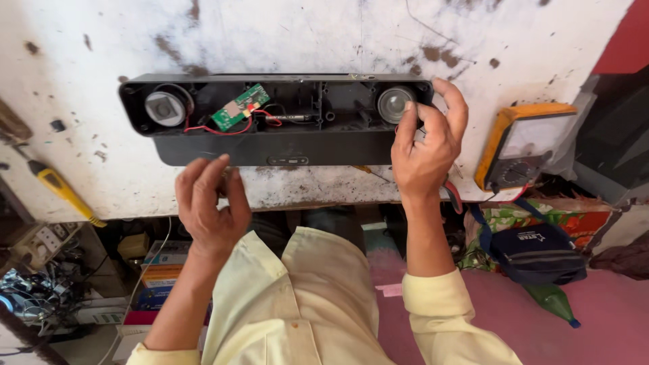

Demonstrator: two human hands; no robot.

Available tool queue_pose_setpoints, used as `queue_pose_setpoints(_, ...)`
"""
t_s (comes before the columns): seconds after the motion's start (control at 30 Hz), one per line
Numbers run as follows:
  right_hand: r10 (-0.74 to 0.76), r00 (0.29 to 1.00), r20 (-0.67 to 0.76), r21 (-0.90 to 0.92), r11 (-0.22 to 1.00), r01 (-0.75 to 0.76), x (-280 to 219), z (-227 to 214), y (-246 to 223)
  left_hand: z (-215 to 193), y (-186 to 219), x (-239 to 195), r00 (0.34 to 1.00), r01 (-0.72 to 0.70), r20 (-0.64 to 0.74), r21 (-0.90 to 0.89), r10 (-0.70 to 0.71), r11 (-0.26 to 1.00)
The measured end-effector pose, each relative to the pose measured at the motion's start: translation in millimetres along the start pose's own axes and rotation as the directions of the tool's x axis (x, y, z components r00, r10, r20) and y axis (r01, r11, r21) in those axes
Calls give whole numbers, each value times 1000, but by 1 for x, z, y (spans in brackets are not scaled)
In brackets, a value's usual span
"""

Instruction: The person disassembles a black electronic device, removes a speaker, and uses a soldering iron to work on the speaker wires and circuit board. They then reassemble the device and inspect the circuit board with a magnifying glass.

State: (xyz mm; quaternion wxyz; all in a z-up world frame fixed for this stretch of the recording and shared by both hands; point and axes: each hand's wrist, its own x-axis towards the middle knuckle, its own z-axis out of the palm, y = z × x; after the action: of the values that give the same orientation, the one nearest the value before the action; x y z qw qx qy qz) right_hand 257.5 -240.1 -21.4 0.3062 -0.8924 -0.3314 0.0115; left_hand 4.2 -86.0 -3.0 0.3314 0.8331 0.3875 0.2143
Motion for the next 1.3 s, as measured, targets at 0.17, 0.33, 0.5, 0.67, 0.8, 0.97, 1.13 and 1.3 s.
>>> queue_pose_setpoints(0.17,30,996,-82,131,991,-19,-5,0,9,21,8,-10,994,-112,27,50,110,993)
queue_pose_setpoints(0.33,210,960,-183,423,899,-116,-19,-15,25,27,11,-18,995,-83,52,51,81,995)
queue_pose_setpoints(0.5,551,833,-52,828,490,-272,-14,-26,35,29,11,-29,997,-60,56,78,56,995)
queue_pose_setpoints(0.67,646,763,20,822,423,-380,-15,-34,32,39,19,-35,990,-5,141,-11,7,1000)
queue_pose_setpoints(0.8,410,912,12,572,745,-342,-34,-49,8,46,48,-32,932,82,363,-142,-25,986)
queue_pose_setpoints(0.97,130,920,371,301,920,-251,-53,-56,-26,53,80,-19,835,70,536,-327,124,942)
queue_pose_setpoints(1.13,54,894,445,303,930,-207,-70,-56,-57,44,91,-15,800,149,593,-346,93,927)
queue_pose_setpoints(1.3,125,861,494,630,631,-453,-79,-64,-65,31,84,-19,802,360,594,-414,-51,836)
